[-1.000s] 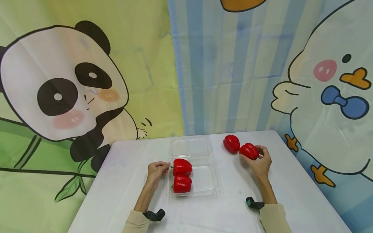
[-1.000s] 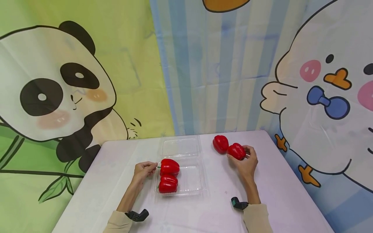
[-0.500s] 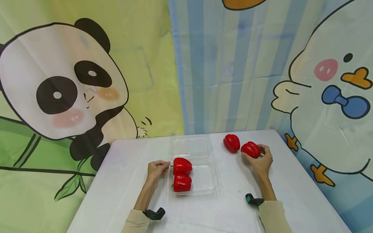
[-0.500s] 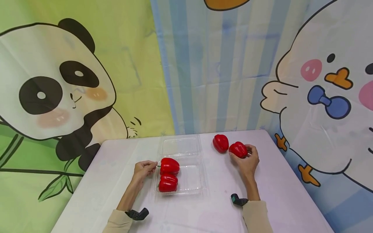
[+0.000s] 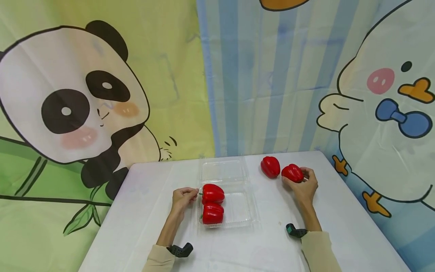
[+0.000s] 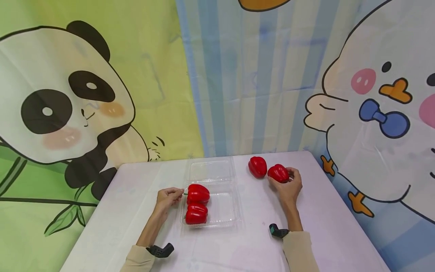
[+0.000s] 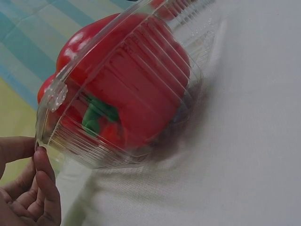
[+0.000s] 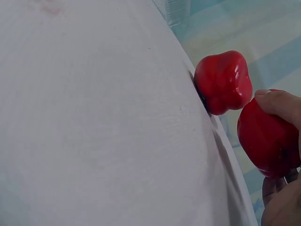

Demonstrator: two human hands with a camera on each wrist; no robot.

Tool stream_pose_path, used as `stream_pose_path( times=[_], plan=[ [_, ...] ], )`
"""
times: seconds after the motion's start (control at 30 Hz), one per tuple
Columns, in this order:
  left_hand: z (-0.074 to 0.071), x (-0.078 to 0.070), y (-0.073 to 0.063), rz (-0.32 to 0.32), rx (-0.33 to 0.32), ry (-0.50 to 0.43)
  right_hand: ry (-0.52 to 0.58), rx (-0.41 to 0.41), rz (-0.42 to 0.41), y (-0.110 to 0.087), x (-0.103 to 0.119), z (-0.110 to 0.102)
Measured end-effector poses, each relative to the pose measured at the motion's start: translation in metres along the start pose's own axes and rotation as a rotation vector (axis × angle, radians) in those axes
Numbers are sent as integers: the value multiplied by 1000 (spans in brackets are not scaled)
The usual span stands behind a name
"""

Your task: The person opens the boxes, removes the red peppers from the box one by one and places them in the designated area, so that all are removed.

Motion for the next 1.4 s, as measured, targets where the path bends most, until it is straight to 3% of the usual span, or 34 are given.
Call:
stream_pose_path(
  times=[0.17, 0.77, 1.1, 1.4],
  plan=[
    [-3, 7, 6, 16, -5, 3, 4, -10, 0, 4, 0, 2],
    [0, 8, 2, 19, -48, 25, 30, -32, 63, 18, -4, 6],
    [-1, 7, 4, 36, -23, -10, 46, -38, 83, 24, -7, 12],
    [-1, 8, 6, 12, -26, 0, 60, -45, 141, 33, -8, 20]
  ],
)
Point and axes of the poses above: each hand's wrist, its own y-axis towards the middle knuckle, its own z-axis out of the palm, x = y × z, the point moved 1 cm from there along y, towards the middle knuckle, and after that the axes turned 15 degrees about -y, right-handed, at the moved point
